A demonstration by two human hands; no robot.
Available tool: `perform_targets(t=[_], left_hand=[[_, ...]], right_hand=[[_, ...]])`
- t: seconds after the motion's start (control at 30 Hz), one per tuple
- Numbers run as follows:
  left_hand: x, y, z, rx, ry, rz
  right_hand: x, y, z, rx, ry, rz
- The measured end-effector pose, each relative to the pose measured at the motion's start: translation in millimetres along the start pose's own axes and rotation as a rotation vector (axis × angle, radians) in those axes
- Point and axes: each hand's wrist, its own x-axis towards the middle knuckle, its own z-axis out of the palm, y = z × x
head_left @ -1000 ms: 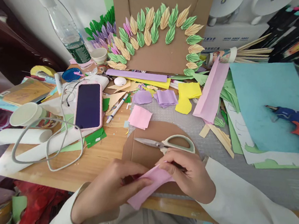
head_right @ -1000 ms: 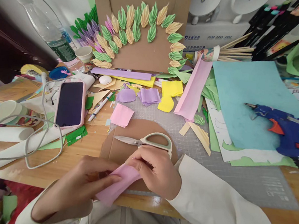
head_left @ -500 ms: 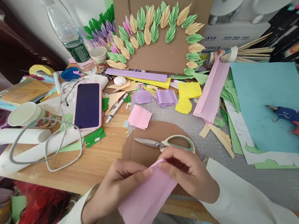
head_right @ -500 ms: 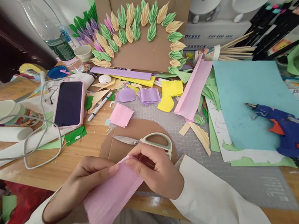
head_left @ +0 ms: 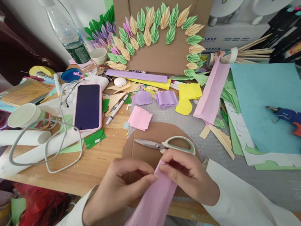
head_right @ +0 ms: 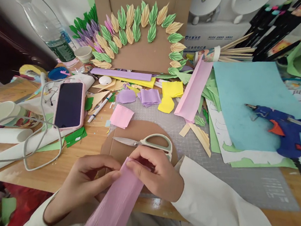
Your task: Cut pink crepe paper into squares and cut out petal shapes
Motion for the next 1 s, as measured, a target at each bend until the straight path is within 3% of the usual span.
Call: perform_targets(t=[0.2,0.33,0.47,0.67,0.83,1.0], left_hand=[[0,-2,-7.4,-0.130,-0.133,-0.040],[0,-3,-4.7,-0.174,-0.136,-0.067],[0,-5,-1.5,-0.052,-0.067,-0.020],[0,-10,2.2,0.154,-0.127,0.025],[-1,-10,6.3,0.255,0.021,0.153],[-5,-13,6.0,0.221,0.194,0.167]], right_hand=[[-3,-1,-1,0.135,-0.042,0.004],[-4,-2,-2,0.134,-0.041,0.002],[-3,-1,-1,0.009,-0.014,-0.011],[-3,1,1,-0.093,0.016,-0.011],[-3,-1,1,0.010,0.003,0.042],[-5,6,1,-0.010,0.012,0.043]])
